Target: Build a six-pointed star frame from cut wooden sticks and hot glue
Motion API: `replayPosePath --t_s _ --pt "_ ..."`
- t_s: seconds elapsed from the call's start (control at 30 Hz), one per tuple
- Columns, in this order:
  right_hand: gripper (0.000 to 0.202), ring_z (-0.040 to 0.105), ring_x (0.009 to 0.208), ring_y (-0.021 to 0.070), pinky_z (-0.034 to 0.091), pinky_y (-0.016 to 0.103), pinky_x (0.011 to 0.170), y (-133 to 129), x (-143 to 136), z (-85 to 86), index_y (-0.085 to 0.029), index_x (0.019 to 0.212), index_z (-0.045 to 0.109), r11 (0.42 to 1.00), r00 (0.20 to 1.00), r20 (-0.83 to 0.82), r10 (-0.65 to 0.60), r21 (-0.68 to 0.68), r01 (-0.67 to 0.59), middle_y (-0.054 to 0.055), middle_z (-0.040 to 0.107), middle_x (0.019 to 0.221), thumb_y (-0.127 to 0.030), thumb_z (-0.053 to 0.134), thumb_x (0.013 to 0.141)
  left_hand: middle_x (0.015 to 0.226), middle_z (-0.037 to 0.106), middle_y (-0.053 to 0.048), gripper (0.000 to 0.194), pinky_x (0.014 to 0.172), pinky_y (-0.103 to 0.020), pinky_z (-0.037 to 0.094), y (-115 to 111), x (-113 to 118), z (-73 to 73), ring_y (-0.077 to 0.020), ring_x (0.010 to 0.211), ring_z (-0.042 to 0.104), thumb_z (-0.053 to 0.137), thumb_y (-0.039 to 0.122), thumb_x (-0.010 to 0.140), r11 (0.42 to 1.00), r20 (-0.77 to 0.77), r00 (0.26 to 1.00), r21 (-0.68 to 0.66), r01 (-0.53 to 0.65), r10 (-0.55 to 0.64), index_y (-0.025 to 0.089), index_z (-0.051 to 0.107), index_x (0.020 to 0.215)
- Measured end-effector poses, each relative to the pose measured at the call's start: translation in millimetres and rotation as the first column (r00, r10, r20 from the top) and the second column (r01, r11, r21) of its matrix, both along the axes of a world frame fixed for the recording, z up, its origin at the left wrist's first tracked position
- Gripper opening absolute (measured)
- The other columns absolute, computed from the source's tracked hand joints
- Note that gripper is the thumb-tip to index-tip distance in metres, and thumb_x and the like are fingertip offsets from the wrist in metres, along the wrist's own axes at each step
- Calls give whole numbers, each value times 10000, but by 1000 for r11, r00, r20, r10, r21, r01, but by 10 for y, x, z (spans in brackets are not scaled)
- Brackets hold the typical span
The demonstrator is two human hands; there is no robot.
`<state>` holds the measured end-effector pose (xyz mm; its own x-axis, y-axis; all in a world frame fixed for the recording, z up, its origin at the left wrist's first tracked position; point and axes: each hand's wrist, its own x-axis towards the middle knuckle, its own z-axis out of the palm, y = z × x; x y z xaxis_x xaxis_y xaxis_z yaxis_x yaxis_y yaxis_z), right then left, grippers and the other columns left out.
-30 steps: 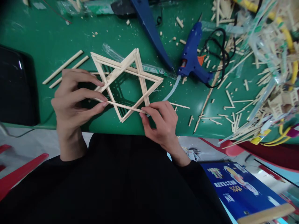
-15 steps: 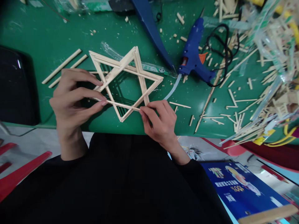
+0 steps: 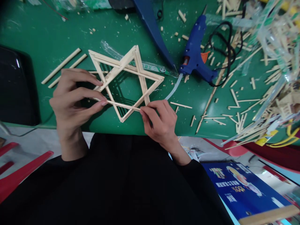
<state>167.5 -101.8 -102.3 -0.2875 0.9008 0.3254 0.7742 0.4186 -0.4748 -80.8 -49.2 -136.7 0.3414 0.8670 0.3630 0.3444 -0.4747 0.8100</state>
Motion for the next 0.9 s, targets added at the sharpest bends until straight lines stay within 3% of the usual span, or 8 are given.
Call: replayPosePath --t_s 0.47,0.7,0.9 --pt "101 583 784 160 509 297 670 -4 -1 10 -183 967 639 1000 1000 -17 -1 -16 1 48 637 838 -132 667 885 1103 690 -54 244 889 -568 548 -19 16 44 -314 1073 637 732 141 847 1000 -3 1000 -24 -2 2 331 751 999" --pt "137 586 778 150 511 285 664 -9 0 2 -198 969 625 1000 1000 -18 -9 -16 9 28 628 839 -117 674 870 1124 676 -39 298 909 -576 540 -39 15 67 -313 1091 627 753 182 847 998 -20 1000 -70 -6 5 364 730 1082" --pt "137 586 774 150 508 286 666 0 0 9 -204 947 619 1000 1000 -11 -4 -16 4 24 631 830 -116 683 863 1092 694 -50 213 825 -553 557 -6 -4 -31 -320 1028 651 770 173 813 998 30 1000 62 7 -8 301 770 984"
